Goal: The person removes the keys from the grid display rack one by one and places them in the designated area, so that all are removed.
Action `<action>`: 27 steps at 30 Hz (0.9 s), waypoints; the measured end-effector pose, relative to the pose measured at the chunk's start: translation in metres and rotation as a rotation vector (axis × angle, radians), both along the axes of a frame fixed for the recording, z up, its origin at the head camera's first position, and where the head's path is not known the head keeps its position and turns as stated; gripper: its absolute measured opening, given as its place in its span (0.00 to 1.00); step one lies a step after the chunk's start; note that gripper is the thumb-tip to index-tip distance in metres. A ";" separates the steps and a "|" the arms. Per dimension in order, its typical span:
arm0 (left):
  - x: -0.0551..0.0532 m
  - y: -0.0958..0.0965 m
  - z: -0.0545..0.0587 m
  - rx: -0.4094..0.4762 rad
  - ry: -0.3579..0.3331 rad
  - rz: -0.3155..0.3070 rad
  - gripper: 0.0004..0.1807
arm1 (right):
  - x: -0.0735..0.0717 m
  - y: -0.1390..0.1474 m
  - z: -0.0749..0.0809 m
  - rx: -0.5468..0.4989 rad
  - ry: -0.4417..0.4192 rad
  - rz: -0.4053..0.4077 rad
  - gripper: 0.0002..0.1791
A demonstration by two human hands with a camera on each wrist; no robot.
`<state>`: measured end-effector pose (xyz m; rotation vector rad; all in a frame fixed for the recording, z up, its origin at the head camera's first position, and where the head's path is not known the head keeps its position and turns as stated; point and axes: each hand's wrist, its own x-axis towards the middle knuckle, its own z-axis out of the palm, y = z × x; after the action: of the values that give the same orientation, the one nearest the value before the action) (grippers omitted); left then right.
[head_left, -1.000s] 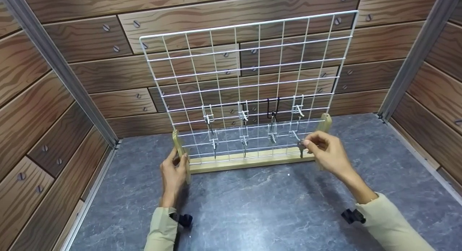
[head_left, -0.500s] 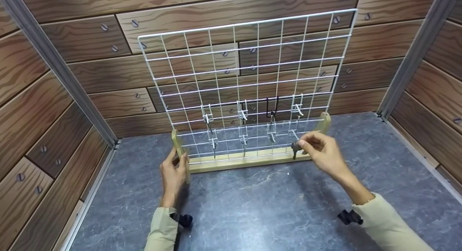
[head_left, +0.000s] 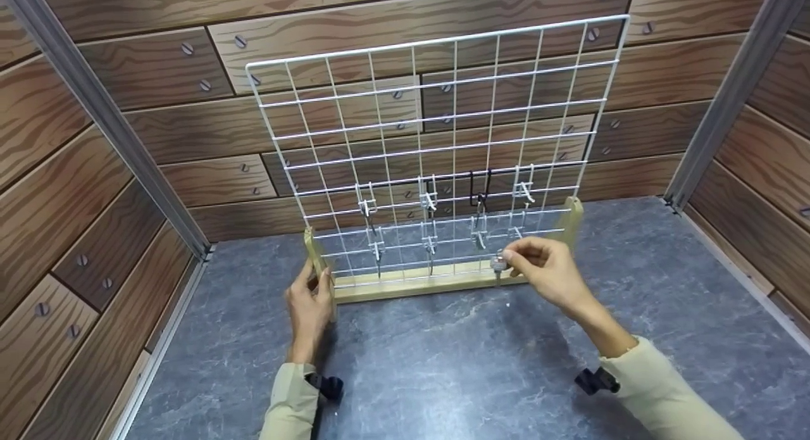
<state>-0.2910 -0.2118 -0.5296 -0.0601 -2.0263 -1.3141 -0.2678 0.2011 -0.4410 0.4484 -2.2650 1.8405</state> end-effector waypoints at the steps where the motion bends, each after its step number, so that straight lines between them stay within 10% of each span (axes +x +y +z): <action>1: 0.000 0.000 0.000 -0.001 0.002 0.002 0.19 | 0.000 -0.002 0.000 -0.004 -0.010 0.003 0.08; 27: -0.002 0.000 -0.002 0.024 0.019 -0.003 0.20 | -0.006 -0.060 -0.020 -0.034 -0.147 0.127 0.11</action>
<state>-0.2929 -0.2121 -0.5313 -0.0647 -1.9945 -1.3352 -0.2735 0.1415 -0.4605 0.4765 -2.3448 2.0332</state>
